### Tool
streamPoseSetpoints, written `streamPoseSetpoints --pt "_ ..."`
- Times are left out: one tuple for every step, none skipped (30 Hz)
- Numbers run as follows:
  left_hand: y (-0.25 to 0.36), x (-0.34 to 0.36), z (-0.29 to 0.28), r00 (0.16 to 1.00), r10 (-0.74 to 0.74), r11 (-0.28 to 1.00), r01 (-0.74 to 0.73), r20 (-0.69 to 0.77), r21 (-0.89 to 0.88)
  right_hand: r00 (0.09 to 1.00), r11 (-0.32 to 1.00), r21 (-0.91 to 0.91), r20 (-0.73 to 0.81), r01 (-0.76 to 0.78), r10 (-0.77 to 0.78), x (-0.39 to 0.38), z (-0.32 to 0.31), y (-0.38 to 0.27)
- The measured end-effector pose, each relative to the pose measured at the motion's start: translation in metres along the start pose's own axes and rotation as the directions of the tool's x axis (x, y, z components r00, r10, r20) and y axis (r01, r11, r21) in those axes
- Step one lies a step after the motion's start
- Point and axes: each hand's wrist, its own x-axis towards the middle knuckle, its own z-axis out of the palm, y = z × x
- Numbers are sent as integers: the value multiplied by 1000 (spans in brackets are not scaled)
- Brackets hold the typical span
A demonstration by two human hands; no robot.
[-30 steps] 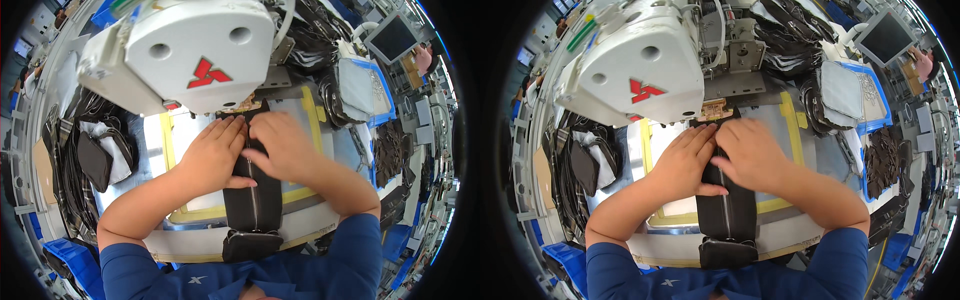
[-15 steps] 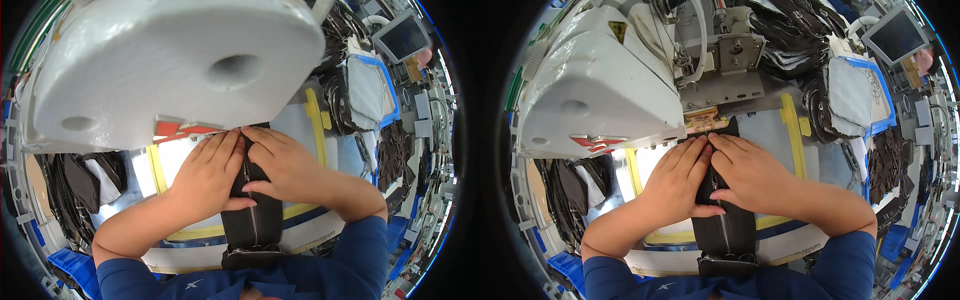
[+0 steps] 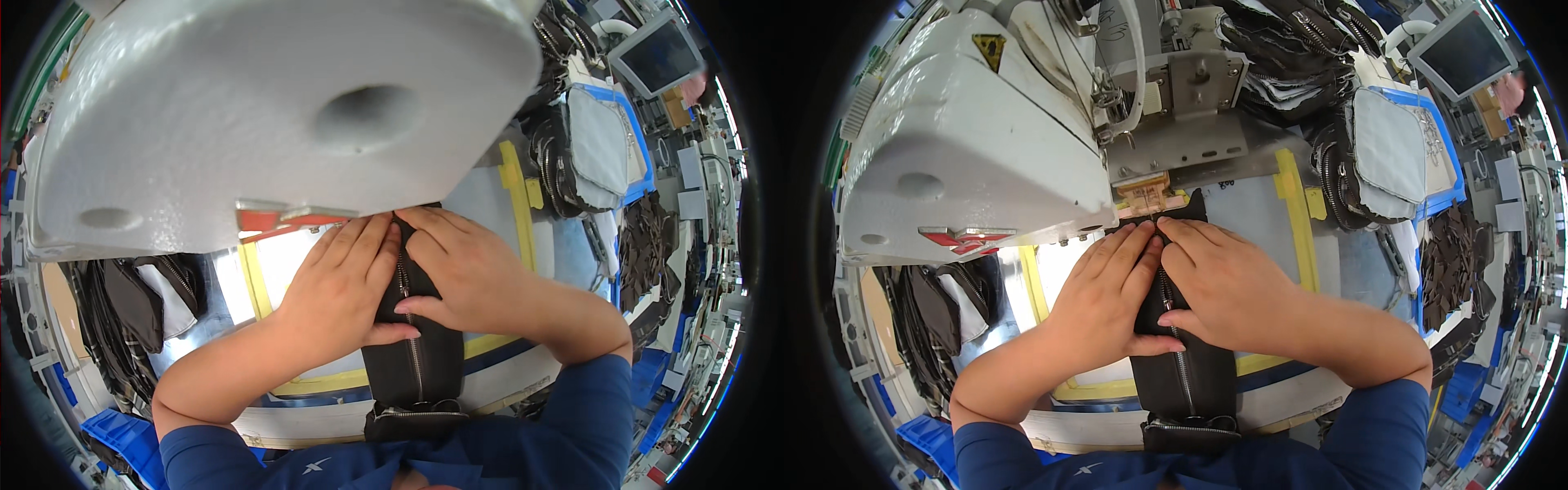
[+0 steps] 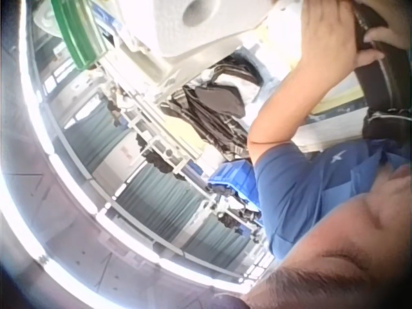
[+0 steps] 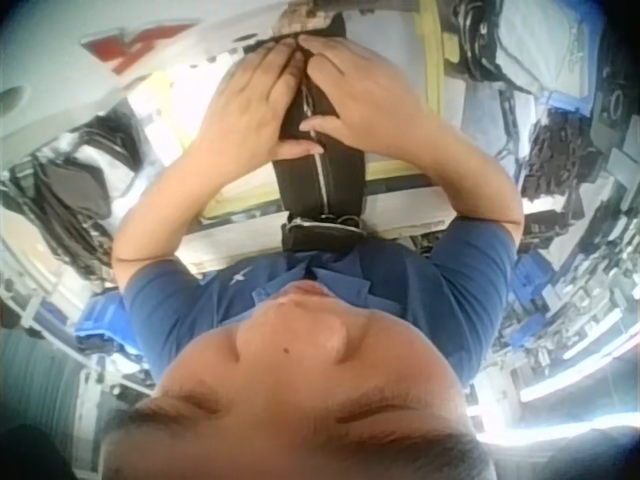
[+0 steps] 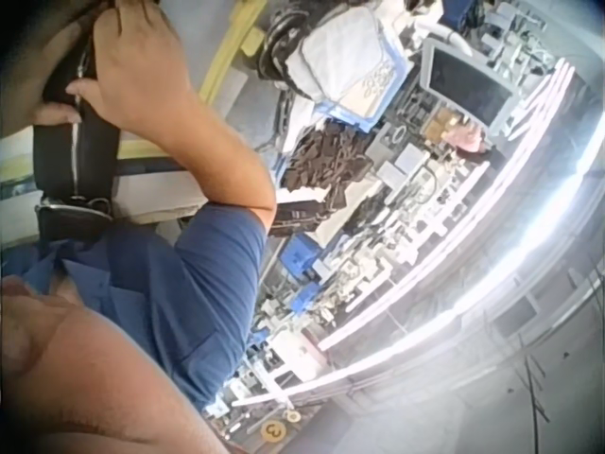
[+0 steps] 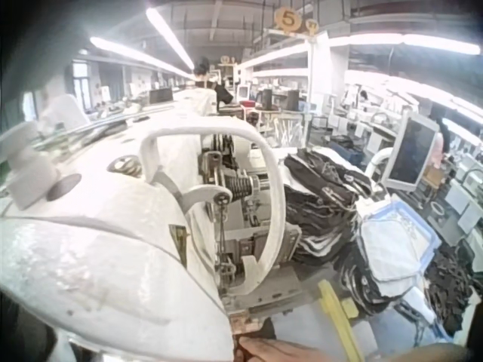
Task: The person operates an industrial sewing machine to stitch zippers onto small fabric pouches. They align the zipper with the pouch edge, feed the material under the presser foot, and sew along the seam. After sewing, they remove the pouch, inspect the stitching, and prepare the next unit.
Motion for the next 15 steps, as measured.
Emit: streamPoseSetpoints --pt "0 0 0 1000 2 1000 -2 0 1 1000 1000 -6 1 -5 5 0 0 -1" --pt "0 0 0 1000 4 1000 -4 -1 3 1000 1000 -9 7 -9 9 0 -1 -1" --pt "0 -1 -1 1000 6 1000 -6 -1 5 1000 1000 -13 13 -13 13 0 -1 -2" --pt "0 -1 0 1000 3 1000 -3 1 5 1000 1000 -15 18 -15 15 0 -1 -2" --pt "0 -2 0 1000 0 1000 0 3 5 1000 1000 -15 20 -15 15 0 -1 -3" --pt "-1 -3 0 1000 -3 1000 3 5 6 1000 1000 -13 22 -15 16 0 -1 -3" --pt "-1 -3 1 1000 -5 1000 5 5 4 1000 1000 -14 24 -16 16 0 -1 -3" --pt "-1 -4 1 1000 -7 1000 7 5 2 1000 1000 -9 22 -17 17 1 0 -4" --pt "-1 -5 1 1000 -7 1000 7 6 1 1000 1000 -3 19 -19 19 1 0 -4" --pt "0 -3 1 1000 -8 1000 8 5 1 999 1000 -8 17 -30 30 -1 -3 -4" --pt "0 -3 1 1000 -6 1000 6 4 0 1000 1000 -10 12 -23 24 -1 -4 -4" --pt "0 -2 -1 1000 -1 1000 1 5 0 1000 1000 -11 5 -19 19 1 -2 -5" --pt "0 -1 1 1000 -1 1000 1 6 4 999 999 -30 -3 -40 40 -2 -2 -4" --pt "-1 -1 2 1000 9 1000 -9 1 2 999 1000 -6 -28 -25 25 -3 -1 -2" --pt "-2 -1 3 1000 22 1000 -22 -1 -2 998 1000 -16 -57 -9 9 -4 -1 -2"
